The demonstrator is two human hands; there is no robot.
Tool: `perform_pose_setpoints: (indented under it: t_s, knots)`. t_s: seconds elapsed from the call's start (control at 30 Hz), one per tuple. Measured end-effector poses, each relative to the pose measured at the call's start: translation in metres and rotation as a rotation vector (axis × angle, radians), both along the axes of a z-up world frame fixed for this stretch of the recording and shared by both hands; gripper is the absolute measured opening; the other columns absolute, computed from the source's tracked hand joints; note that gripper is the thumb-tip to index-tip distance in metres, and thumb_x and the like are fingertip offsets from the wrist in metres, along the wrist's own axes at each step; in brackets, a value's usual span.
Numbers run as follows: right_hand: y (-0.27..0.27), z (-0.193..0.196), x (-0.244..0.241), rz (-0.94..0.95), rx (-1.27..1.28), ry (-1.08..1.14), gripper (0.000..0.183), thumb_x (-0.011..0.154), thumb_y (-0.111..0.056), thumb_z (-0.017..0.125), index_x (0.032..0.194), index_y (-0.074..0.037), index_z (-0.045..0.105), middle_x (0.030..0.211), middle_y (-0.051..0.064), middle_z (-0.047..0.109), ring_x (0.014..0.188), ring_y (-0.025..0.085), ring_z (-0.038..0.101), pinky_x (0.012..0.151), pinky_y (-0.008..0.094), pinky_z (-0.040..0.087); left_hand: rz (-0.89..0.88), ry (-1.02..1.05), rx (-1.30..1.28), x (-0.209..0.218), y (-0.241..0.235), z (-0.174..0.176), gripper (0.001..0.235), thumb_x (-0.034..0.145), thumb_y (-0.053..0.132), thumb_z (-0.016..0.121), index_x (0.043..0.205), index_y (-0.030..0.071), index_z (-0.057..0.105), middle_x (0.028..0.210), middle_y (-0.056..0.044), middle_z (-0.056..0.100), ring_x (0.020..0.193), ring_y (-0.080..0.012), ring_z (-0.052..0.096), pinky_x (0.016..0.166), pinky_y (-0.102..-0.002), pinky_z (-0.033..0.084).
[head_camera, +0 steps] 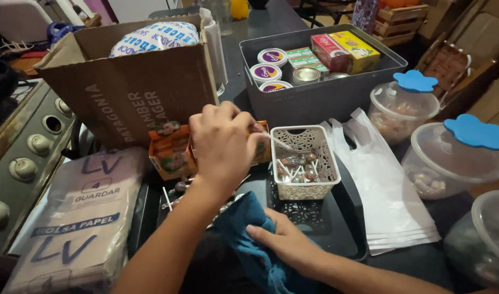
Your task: The person is sorting and packing lollipops and small snack packets into a white plastic basket from a tray.
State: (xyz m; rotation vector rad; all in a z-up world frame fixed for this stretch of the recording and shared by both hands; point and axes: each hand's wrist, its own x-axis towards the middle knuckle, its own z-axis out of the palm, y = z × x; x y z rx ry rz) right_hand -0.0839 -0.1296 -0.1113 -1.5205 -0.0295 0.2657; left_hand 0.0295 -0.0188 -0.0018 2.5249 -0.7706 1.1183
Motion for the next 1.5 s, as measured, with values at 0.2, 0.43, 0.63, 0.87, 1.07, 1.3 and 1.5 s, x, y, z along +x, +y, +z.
perform_pose_setpoints:
  t_s: [0.2, 0.43, 0.63, 0.87, 1.07, 1.3, 1.5]
  knots:
    - [0.001, -0.022, 0.007, 0.002, -0.001, -0.234, 0.046, 0.081, -0.028, 0.064, 0.122, -0.008, 0.057, 0.118, 0.005, 0.066, 0.108, 0.012, 0.056, 0.098, 0.028, 0.042, -0.066, 0.479, 0.344, -0.027, -0.051, -0.006, 0.048, 0.08, 0.064, 0.062, 0.076, 0.017, 0.074, 0.096, -0.004, 0.06, 0.097, -0.0275, 0.047, 0.084, -0.043, 0.033]
    - [-0.002, -0.016, 0.004, 0.034, -0.036, -0.157, 0.037, 0.082, -0.027, 0.064, 0.114, -0.01, 0.06, 0.109, 0.001, 0.067, 0.101, 0.01, 0.058, 0.091, 0.027, 0.047, -0.13, 0.649, 0.422, -0.009, -0.04, -0.014, 0.028, 0.088, 0.042, 0.058, 0.09, 0.021, 0.076, 0.107, -0.004, 0.055, 0.104, -0.0293, 0.041, 0.089, -0.047, 0.027]
    - [0.0, 0.002, 0.001, 0.143, -0.193, -0.202, 0.034, 0.083, -0.029, 0.061, 0.111, -0.011, 0.062, 0.1, -0.002, 0.063, 0.093, 0.009, 0.056, 0.087, 0.024, 0.043, 0.05, 0.532, 0.334, 0.012, 0.025, -0.033, 0.021, 0.087, 0.038, 0.062, 0.088, 0.021, 0.073, 0.094, -0.006, 0.063, 0.089, -0.0303, 0.055, 0.074, -0.046, 0.044]
    - [-0.003, -0.014, 0.002, 0.048, -0.059, -0.119, 0.036, 0.083, -0.031, 0.062, 0.109, -0.006, 0.065, 0.091, -0.001, 0.063, 0.084, 0.008, 0.056, 0.076, 0.021, 0.045, 0.281, 0.712, 0.51, 0.017, 0.057, -0.067, 0.019, 0.08, 0.039, 0.067, 0.081, 0.022, 0.073, 0.089, -0.003, 0.069, 0.089, -0.0297, 0.063, 0.078, -0.042, 0.04]
    - [0.004, 0.01, 0.001, -0.221, 0.111, 0.097, 0.034, 0.084, -0.023, 0.06, 0.108, 0.0, 0.065, 0.091, 0.008, 0.066, 0.082, 0.017, 0.061, 0.074, 0.029, 0.051, 0.125, 0.687, 0.483, 0.014, 0.047, -0.082, 0.028, 0.077, 0.047, 0.068, 0.083, 0.02, 0.071, 0.088, -0.003, 0.068, 0.089, -0.0297, 0.062, 0.072, -0.044, 0.04]
    - [-0.006, -0.014, 0.004, -0.377, 0.214, 0.072, 0.027, 0.088, -0.024, 0.058, 0.1, -0.001, 0.064, 0.079, 0.008, 0.063, 0.071, 0.017, 0.059, 0.064, 0.031, 0.051, 0.158, 0.753, 0.523, 0.016, 0.039, -0.101, 0.014, 0.075, 0.016, 0.056, 0.074, 0.018, 0.069, 0.083, -0.006, 0.068, 0.081, -0.0317, 0.063, 0.073, -0.042, 0.038]
    - [-0.004, 0.0, 0.003, -0.49, 0.281, 0.054, 0.04, 0.089, -0.026, 0.048, 0.115, 0.001, 0.061, 0.104, 0.012, 0.067, 0.094, 0.021, 0.061, 0.085, 0.034, 0.05, 0.139, 0.818, 0.022, -0.006, 0.054, -0.023, 0.009, 0.08, 0.028, 0.06, 0.087, 0.022, 0.062, 0.086, 0.002, 0.064, 0.078, -0.019, 0.063, 0.062, -0.039, 0.051]
